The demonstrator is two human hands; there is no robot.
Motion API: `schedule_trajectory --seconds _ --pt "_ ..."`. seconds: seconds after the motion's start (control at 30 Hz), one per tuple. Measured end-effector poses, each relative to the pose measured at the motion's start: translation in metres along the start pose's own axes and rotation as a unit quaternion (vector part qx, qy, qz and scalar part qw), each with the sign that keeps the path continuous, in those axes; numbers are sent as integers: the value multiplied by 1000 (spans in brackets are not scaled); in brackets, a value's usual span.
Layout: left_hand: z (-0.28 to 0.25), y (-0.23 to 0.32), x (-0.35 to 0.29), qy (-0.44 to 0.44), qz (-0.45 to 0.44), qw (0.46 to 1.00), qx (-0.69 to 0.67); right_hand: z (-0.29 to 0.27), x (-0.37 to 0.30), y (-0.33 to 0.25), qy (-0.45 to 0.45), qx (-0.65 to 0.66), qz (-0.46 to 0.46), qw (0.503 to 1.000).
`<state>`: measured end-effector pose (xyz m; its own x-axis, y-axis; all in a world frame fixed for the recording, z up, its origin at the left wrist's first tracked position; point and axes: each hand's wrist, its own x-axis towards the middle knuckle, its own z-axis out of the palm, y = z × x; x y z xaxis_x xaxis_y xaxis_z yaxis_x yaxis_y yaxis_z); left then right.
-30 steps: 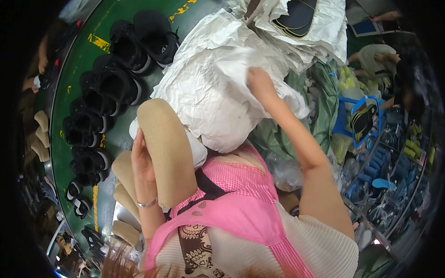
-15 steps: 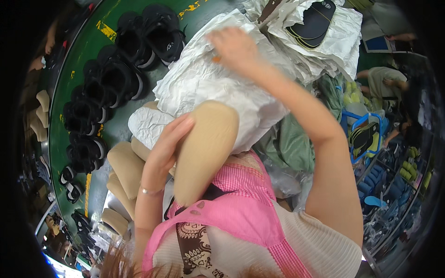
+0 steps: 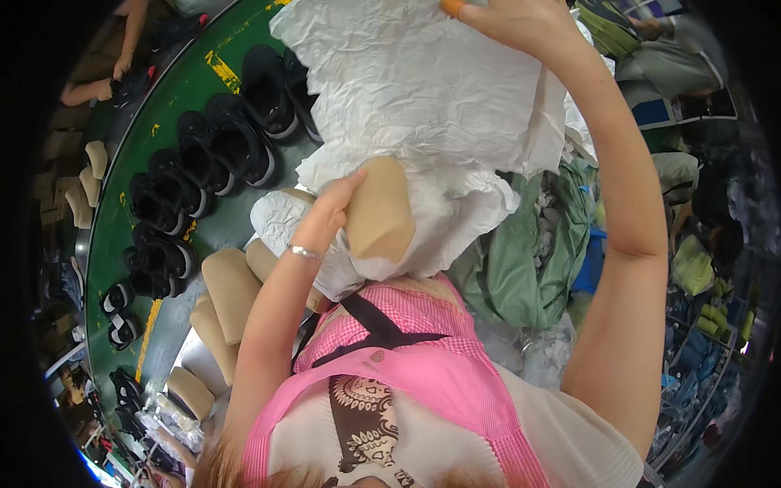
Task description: The person repeatedly picks up white tissue paper, crumples it, and inserts it into black shoes on a conveyor belt. They also handle beige shoe trees, placing them on the belt and occasionally wrapping them in paper.
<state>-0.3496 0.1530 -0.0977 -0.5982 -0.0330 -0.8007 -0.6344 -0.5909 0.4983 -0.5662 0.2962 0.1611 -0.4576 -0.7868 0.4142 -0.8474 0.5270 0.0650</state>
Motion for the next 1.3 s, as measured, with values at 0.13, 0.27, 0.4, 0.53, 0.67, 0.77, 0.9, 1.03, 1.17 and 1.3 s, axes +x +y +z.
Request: schedule_trajectory --seconds 0.13,0.27,0.4,0.53,0.67,0.77,0.9,1.03,1.17,1.3 --pt "-13 3 17 -14 9 999 -43 -31 3 -14 0 9 88 996" --pt "0 34 -35 -62 136 987 -64 -34 -20 -47 40 -4 22 999" --pt "-13 47 -59 -32 269 961 -48 -38 -64 -130 44 -22 -29 998" --pt "-31 46 -77 -150 319 904 -242 -29 -110 -208 21 27 -117 993" --pt "-62 41 -100 -339 290 833 -327 -35 -141 -243 -120 162 -158 967" --pt "-83 38 -117 -341 304 822 -340 -53 -121 -248 -188 306 -152 921" --pt "-87 38 -131 -331 313 825 -334 -17 -59 -235 49 277 -28 959" --pt "-91 34 -146 -290 333 839 -318 27 -33 -257 95 351 21 931" --pt "-90 42 -155 -214 375 858 -279 38 -41 -269 31 368 80 926" --pt "-87 54 -163 -152 412 880 -181 55 -52 -260 -11 424 154 892"
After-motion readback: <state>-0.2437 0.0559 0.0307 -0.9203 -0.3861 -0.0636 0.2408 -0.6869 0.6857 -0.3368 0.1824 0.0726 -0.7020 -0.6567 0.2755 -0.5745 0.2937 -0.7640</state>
